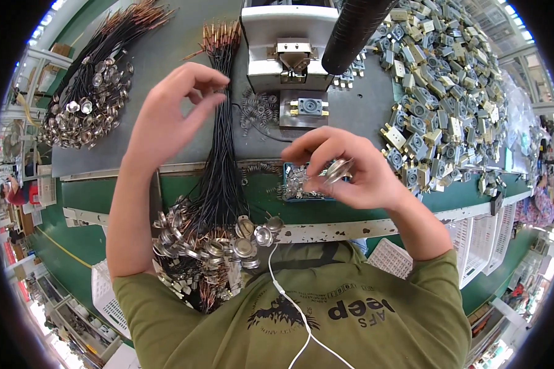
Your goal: Assembling small electronic components using an electric screwdriver and connecting wire harnesses.
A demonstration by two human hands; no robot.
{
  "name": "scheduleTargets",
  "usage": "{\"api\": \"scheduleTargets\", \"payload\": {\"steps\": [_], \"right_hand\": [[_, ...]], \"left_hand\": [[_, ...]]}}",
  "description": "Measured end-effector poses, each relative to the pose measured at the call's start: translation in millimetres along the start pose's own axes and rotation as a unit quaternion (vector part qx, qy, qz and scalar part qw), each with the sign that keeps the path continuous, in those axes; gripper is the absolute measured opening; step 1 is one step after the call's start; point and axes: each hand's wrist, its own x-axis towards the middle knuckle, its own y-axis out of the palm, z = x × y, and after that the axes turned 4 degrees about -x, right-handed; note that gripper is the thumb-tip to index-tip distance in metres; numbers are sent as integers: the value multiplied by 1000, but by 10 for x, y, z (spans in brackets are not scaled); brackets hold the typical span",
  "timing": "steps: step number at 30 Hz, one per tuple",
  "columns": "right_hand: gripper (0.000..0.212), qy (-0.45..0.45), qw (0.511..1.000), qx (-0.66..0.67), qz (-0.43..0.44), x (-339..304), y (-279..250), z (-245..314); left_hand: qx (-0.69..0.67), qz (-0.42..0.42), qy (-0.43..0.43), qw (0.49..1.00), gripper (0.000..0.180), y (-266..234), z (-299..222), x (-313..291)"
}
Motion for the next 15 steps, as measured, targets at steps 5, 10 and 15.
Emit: {"api": "scheduleTargets", "payload": {"steps": [5, 10, 15], "right_hand": [[36, 16, 999, -46, 9, -167, 45, 84], [38, 8, 995, -96, 39, -219, 89, 142], [44, -11, 989, -111, 99, -230, 93, 180]], "left_hand": [[-38, 25, 50, 998, 32, 192, -181, 109], [-48, 39, 95, 994, 26, 259, -157, 179], [-39, 106, 122, 986, 24, 339, -213, 154]]}}
